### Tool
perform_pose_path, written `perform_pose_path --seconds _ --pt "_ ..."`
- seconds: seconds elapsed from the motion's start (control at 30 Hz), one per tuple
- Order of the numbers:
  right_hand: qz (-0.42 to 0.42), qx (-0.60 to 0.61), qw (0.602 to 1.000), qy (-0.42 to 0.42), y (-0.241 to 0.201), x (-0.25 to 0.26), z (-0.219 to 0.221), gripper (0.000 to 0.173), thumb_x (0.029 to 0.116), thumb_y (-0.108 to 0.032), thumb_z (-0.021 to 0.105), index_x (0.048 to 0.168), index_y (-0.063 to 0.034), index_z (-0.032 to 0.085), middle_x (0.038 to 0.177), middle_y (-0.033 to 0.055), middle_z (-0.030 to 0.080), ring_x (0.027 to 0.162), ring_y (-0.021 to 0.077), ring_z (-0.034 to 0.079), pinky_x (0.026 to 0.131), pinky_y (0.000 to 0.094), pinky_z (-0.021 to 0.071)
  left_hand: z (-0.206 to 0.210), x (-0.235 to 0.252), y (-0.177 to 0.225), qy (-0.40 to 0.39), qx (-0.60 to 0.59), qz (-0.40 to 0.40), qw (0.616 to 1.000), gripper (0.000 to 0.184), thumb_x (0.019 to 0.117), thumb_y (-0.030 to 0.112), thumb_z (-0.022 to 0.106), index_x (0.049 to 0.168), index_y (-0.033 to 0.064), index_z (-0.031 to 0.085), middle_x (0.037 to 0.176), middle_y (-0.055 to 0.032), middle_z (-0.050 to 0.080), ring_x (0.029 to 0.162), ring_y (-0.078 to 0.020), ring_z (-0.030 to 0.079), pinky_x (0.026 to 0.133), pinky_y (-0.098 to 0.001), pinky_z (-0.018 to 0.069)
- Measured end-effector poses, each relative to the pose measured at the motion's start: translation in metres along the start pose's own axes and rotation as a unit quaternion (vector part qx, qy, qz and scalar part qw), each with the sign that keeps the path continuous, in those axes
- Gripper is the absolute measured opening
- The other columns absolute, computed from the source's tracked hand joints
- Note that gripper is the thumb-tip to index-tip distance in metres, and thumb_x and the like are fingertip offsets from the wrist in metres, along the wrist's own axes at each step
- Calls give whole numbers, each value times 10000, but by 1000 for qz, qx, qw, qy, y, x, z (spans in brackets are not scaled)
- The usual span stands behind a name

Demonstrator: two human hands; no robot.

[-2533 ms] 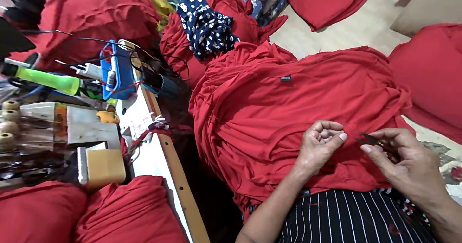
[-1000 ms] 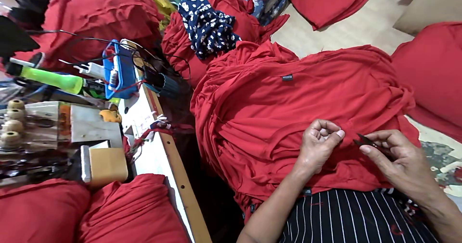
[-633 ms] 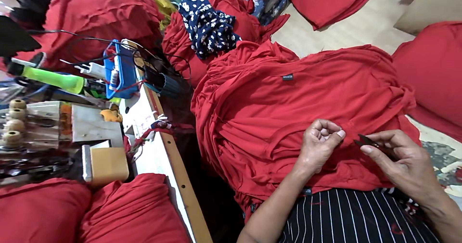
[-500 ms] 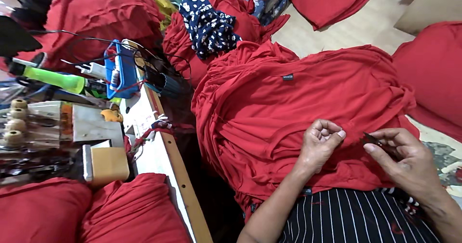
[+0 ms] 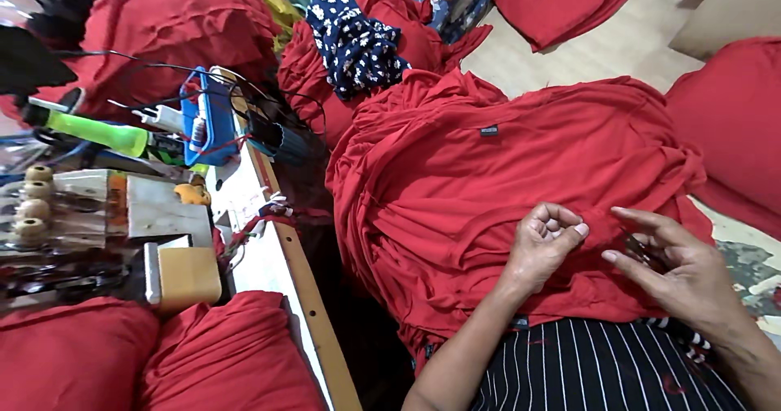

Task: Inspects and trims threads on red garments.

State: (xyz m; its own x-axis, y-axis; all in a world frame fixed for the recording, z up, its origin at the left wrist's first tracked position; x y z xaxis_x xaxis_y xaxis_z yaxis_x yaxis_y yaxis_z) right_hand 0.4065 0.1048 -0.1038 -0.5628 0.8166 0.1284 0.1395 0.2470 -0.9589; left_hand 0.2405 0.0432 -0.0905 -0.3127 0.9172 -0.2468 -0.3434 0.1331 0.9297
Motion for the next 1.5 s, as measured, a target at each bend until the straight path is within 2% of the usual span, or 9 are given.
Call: perform_pose_path --seconds 0.07,0.3,0.6,0.77,0.9,1.03,1.23,1.4,1.5 --pt "5 1 1000 -8 1 1 2 462 875 -175 692 1297 0 619 1052 -34 705 837 -92 623 765 101 527 0 0 0 -3 6 -1 1000 137 923 -83 596 988 38 587 780 10 604 679 -28 565 662 -206 503" --pt "39 -15 999 18 9 2 3 162 859 -95 650 1012 -44 651 833 -96 643 729 -114 570 674 77 475 3 -2 1 -26 -25 -7 999 157 933 -117 573 1000 25 566 830 -22 672 732 -65 650 736 -246 570" --pt "24 37 999 28 -5 0 -5 130 851 -76 646 978 -107 643 800 -170 626 707 -125 570 653 60 475 -1 -10 5 -79 94 74 990 178 928 -18 620 1095 -76 603 925 -69 664 803 -47 637 775 -234 557" --pt "0 62 998 23 -13 -2 -20 93 903 -192 665 989 -224 653 850 -222 649 740 -113 591 670 77 496 -18 -31 21 -102 404 223 881 305 893 139 737 1152 -22 713 1210 -175 672 1159 -274 632 1016 -450 497" --pt "-31 100 995 -2 -24 -3 -32 91 921 -286 701 997 -327 671 874 -250 669 745 -115 602 652 70 496 -52 -46 36 21 517 253 817 333 781 -16 744 1109 47 753 1184 -149 696 1111 -315 664 923 -547 527" --pt "-45 71 995 -59 -28 -5 -39 115 926 -264 690 1026 -321 686 915 -270 671 796 -130 605 693 65 497 -91 -62 51 82 530 262 802 318 717 -124 673 987 16 764 1024 -141 732 975 -289 703 862 -489 560" --pt "-25 -20 962 -271 -25 -11 -51 145 859 -190 659 907 -59 698 753 -111 644 673 -122 548 612 81 452 -87 -109 86 -151 525 98 832 191 816 -105 647 936 -24 771 939 -157 743 918 -256 719 865 -399 565" --pt "17 -89 906 -414 -23 -20 -48 362 830 -291 741 1084 -35 770 867 50 756 749 98 697 694 341 566 -71 -106 63 -266 501 -33 823 198 940 123 684 997 -45 770 952 -195 744 944 -305 715 891 -473 537" --pt "-32 -4 906 -422 -39 -20 -56 354 870 -317 734 1103 -53 772 914 -21 767 775 -36 674 701 165 554 -66 -107 66 -286 474 10 833 213 953 138 672 1029 -39 764 957 -176 748 939 -266 720 886 -426 547"
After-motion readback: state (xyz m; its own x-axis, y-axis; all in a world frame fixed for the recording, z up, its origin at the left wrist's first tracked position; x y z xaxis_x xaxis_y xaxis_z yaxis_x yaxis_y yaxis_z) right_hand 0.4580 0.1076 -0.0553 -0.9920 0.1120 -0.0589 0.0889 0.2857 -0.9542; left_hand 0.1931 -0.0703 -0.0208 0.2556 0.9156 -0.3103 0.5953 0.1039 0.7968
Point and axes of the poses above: each hand's wrist, its own x-axis towards the middle knuckle, its own z-axis out of the palm, y = z × x, the point moved 3 cm from there along x, towards the middle knuckle
